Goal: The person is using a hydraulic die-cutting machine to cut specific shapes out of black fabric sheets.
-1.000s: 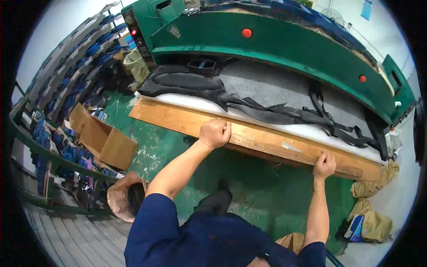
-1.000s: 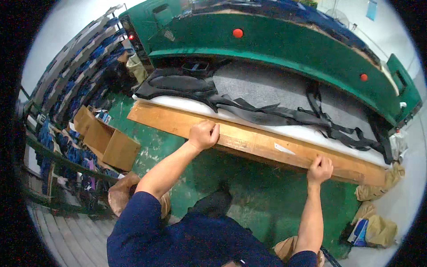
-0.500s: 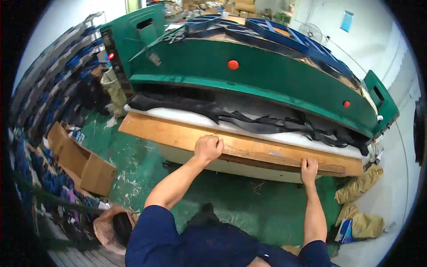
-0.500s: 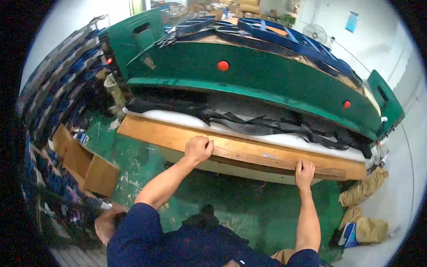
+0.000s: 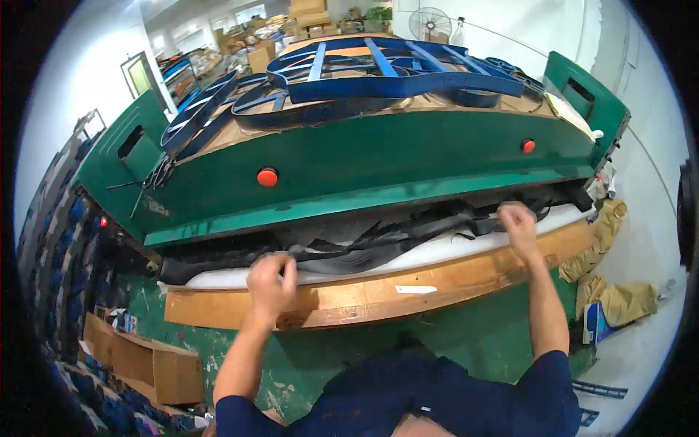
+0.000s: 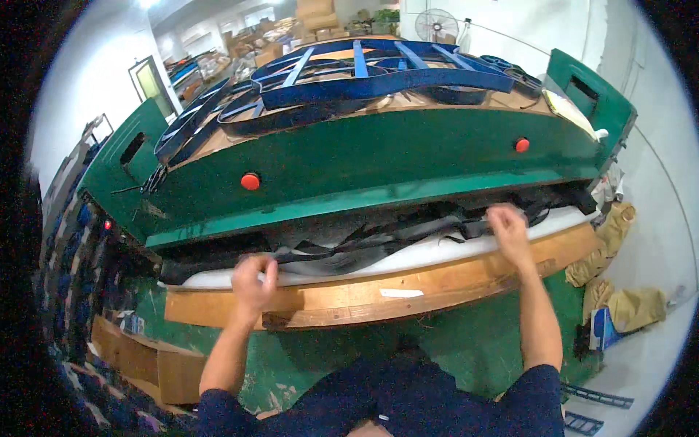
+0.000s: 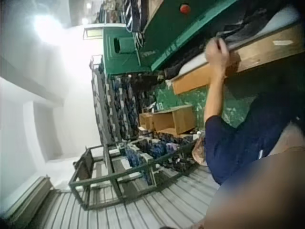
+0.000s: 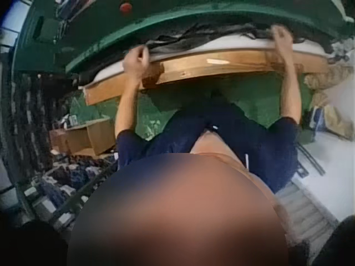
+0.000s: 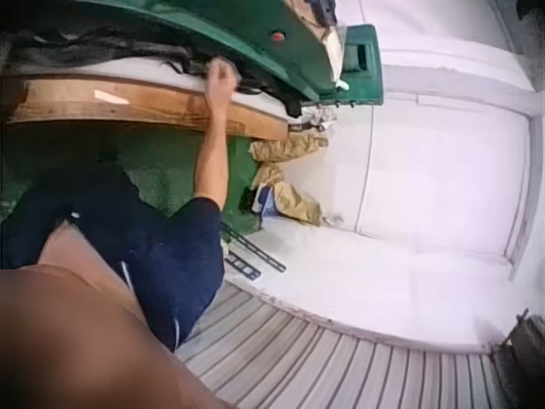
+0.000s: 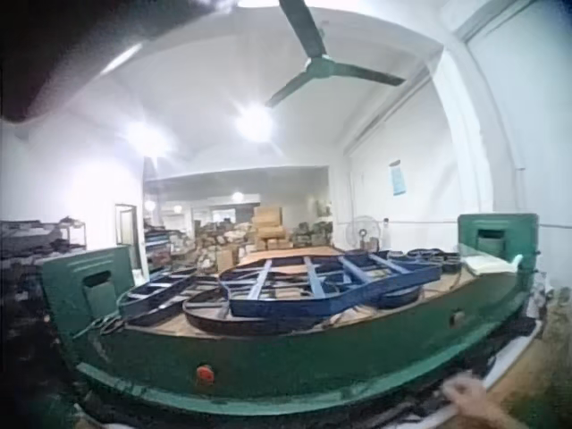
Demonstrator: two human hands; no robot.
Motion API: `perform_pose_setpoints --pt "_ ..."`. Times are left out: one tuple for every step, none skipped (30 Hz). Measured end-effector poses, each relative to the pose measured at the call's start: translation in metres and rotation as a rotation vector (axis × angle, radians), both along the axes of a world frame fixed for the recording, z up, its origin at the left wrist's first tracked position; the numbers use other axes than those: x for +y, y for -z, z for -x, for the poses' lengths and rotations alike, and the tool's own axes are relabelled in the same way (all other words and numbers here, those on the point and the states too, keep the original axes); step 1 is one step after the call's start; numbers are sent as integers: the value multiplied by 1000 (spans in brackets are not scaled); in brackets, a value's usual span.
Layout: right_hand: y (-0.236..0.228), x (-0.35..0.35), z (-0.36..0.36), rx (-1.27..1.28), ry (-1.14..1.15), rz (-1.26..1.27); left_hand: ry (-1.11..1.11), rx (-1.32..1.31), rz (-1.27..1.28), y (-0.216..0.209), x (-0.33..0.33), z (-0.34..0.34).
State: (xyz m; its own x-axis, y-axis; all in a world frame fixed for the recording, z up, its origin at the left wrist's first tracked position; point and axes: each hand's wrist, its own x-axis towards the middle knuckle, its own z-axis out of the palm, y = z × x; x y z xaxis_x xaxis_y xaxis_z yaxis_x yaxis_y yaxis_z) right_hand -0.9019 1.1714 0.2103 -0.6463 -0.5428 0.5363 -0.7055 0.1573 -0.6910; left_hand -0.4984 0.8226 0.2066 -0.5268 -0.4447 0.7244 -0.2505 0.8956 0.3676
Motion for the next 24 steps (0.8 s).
perform_pose_setpoints --pt "-18 -3 31 -78 48 171 -8 49 54 -20 -7 20" --pt "-30 -5 63 -216 120 305 -17 97 111 -39 -17 39" --pt "-40 -11 88 -166 213 328 -8 100 137 -54 -26 55" --pt "-47 -19 108 -165 204 383 -2 107 167 -68 -36 68" --pt "-53 -32 120 -158 255 346 -35 80 157 -82 -45 77" --pt "-58 -43 131 -150 311 308 -64 55 145 -91 -55 84" --pt "-48 -54 143 85 451 270 -91 72 192 -89 -70 94" --pt "-52 -63 129 201 516 268 -105 75 201 -88 -74 97" --pt "-46 -66 129 217 492 292 -149 34 233 -86 -76 96" --pt "-42 -62 127 233 480 306 -180 -11 256 -86 -72 97" --pt "-42 -60 126 274 442 330 -175 -12 254 -88 -69 98" --pt "-45 -59 127 271 446 326 -172 -16 252 -89 -69 100" --pt "-50 -57 127 255 447 291 -173 -14 238 -91 -70 102" --pt "-55 -54 127 239 450 255 -174 -12 223 -92 -71 103" --pt "-53 -51 130 157 418 256 -162 -19 211 -92 -71 100" --pt "-54 -48 131 161 427 256 -153 -16 211 -93 -69 100" --pt "-54 -44 129 67 357 251 -138 -31 156 -93 -67 98" --pt "-55 -38 125 -27 288 245 -122 -47 102 -94 -64 95" --pt "-67 -40 101 -131 232 136 -85 -45 74 -97 -58 84" --pt "-60 -38 89 -26 164 187 -58 -34 16 -94 -52 79" --pt "-51 -35 71 -14 152 179 -7 -29 -3 -87 -47 71" --pt "-56 -36 37 53 142 43 28 -27 -21 -78 -42 57" --pt "-48 -31 15 116 97 3 52 -71 -59 -70 -30 46" --pt "-34 -32 -6 102 71 41 76 -120 -95 -63 -15 33"
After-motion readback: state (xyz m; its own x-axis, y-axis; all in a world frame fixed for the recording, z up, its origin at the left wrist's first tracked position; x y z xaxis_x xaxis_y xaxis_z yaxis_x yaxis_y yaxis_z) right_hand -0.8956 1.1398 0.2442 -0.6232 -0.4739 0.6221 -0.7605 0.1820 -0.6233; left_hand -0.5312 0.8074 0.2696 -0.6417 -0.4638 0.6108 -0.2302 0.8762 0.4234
